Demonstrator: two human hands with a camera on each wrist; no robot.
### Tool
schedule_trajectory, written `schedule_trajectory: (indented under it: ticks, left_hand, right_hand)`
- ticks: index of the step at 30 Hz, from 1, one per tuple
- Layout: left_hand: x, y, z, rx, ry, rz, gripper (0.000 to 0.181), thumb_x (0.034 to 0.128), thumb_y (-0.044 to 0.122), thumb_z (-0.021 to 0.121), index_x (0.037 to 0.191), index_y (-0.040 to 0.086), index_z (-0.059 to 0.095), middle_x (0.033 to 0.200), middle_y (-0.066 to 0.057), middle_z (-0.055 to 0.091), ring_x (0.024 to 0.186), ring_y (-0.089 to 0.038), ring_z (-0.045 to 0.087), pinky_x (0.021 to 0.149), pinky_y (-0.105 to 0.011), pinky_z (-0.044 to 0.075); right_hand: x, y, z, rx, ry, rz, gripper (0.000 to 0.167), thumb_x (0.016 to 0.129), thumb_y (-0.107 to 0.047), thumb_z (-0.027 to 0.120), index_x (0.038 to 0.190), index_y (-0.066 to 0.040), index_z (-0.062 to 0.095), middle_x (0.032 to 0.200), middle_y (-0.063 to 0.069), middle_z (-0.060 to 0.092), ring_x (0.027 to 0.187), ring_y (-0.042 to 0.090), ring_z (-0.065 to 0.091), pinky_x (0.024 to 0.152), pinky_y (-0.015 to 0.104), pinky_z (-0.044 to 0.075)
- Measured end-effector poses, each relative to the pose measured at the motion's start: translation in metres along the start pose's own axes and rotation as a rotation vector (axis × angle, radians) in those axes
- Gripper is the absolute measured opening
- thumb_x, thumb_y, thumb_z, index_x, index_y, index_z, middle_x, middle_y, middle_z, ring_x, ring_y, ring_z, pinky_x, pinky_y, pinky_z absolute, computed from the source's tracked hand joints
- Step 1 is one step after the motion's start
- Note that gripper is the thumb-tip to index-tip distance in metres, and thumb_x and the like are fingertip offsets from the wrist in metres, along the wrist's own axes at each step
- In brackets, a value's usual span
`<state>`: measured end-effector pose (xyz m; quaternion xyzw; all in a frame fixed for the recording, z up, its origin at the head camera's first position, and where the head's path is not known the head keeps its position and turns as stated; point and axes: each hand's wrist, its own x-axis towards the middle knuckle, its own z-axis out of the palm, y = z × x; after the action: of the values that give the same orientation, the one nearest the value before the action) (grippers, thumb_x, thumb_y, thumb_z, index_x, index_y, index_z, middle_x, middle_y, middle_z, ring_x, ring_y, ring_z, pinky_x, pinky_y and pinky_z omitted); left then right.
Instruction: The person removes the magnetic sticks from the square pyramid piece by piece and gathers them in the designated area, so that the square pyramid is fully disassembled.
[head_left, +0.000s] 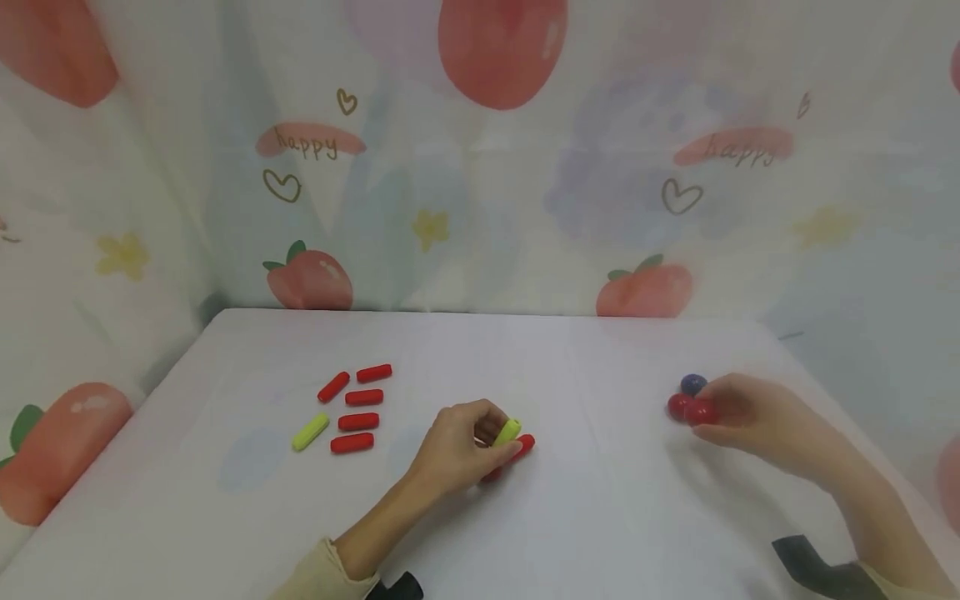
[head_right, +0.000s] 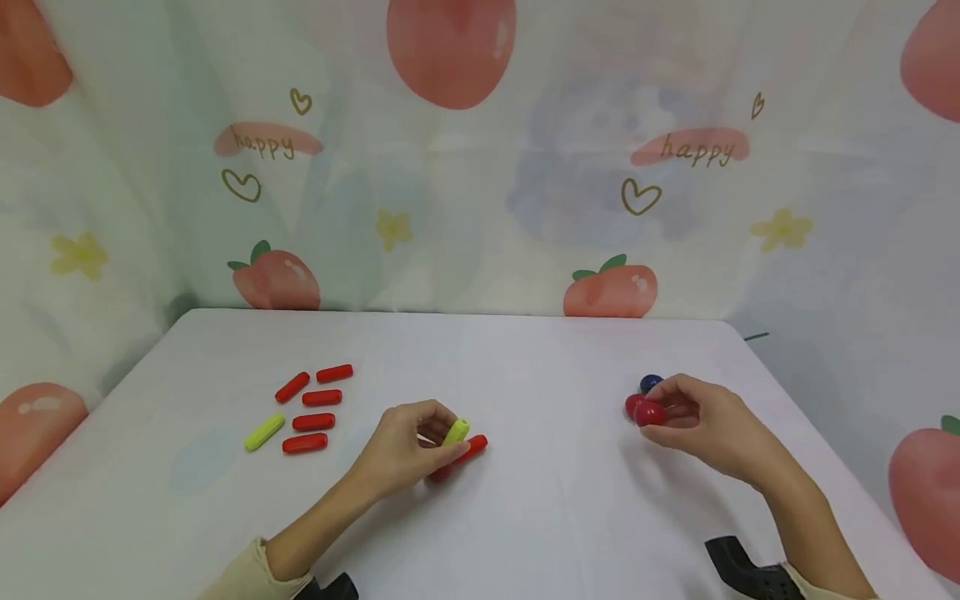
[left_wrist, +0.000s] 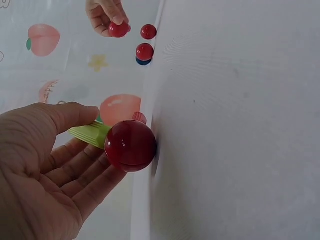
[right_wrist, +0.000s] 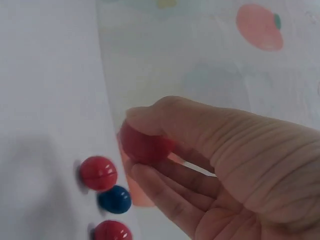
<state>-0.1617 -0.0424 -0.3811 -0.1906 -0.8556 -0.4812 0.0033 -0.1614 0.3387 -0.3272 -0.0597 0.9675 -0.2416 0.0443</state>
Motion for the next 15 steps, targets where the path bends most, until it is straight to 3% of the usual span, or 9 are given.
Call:
schedule_trajectory:
  ticks: [6, 10, 15]
  left_hand:
    - [0.0, -0.002, -0.001, -0.015, -0.008, -0.002, 0.02, 0.0854, 0.018, 0.084, 0.099, 0.009, 0.072, 0.085, 0.006, 0.07, 0.078, -0.007, 0.065, 0.069, -0.021, 0.055]
    - [0.0, -0.003, 0.001, -0.015, -0.014, -0.004, 0.021, 0.0853, 0.02, 0.084, 0.098, 0.01, 0.072, 0.085, 0.006, 0.07, 0.077, -0.007, 0.065, 0.07, -0.02, 0.055]
    - [-0.001, -0.002, 0.002, -0.015, -0.016, -0.013, 0.022, 0.0846, 0.022, 0.085, 0.097, 0.01, 0.072, 0.083, 0.007, 0.07, 0.076, -0.007, 0.065, 0.069, -0.021, 0.054]
  right_hand:
    - [-0.012, 0.026, 0.012, 0.056, 0.032, 0.148, 0.06, 0.088, -0.04, 0.081, 0.126, 0.0, 0.059, 0.117, 0.019, 0.068, 0.103, 0.037, 0.067, 0.084, 0.047, 0.06]
    - [-0.015, 0.034, 0.024, 0.101, 0.064, 0.161, 0.06, 0.089, -0.041, 0.079, 0.127, 0.0, 0.059, 0.124, 0.023, 0.065, 0.108, 0.041, 0.066, 0.084, 0.046, 0.061]
    - [-0.013, 0.035, 0.032, 0.096, 0.098, 0.163, 0.058, 0.089, -0.04, 0.08, 0.125, -0.001, 0.059, 0.115, 0.018, 0.069, 0.106, 0.041, 0.066, 0.086, 0.05, 0.06]
